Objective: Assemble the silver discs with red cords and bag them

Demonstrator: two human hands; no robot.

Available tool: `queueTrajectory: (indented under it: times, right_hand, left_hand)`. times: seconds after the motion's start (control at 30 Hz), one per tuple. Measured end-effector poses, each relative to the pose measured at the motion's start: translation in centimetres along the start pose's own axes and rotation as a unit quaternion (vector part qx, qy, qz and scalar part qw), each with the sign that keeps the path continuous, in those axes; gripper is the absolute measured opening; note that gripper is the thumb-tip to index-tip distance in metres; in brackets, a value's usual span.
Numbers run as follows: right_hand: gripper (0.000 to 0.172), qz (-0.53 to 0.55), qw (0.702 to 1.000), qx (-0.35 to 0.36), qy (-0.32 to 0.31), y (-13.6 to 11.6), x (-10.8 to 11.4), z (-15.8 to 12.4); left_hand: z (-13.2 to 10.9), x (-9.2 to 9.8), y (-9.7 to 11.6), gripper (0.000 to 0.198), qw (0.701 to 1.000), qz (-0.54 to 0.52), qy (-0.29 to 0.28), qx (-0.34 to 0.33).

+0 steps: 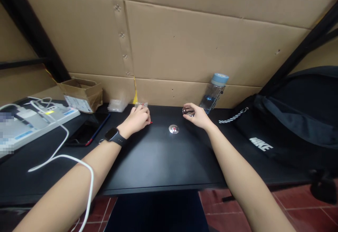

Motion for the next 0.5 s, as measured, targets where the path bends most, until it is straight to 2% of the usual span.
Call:
queueTrajectory:
  times: [0.17, 0.37, 0.5]
  right_hand:
    - [0.047, 0.032, 0.999, 0.012, 0.0, -1.5, -0.5, -0.1]
    - [0.048, 0.137, 0.99, 0.01, -0.033, -3.9, -2.2, -0.4]
    - [0.049, 0.209, 0.977, 0.016, -0.046, -5.6, -3.3, -0.7]
  left_hand:
    - [0.1, 0.3, 1.1, 0.017, 0.999, -0.036, 0.017, -0.024]
    - [0.5, 1.7, 3.4, 0.013, 0.986, -0.136, 0.098, -0.012]
    - [0.3, 2.3, 5.0, 0.019, 0.98, -0.147, 0.135, -0.011]
Point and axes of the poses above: each hand's wrist, its own z-axis towards the middle knuckle, its own x-axis out of the back of the hand, y = z × x, the point moved 3 cm from there along z, towards the middle knuckle, and after that the axes turned 3 degrees about -y, right-handed, at the moved point
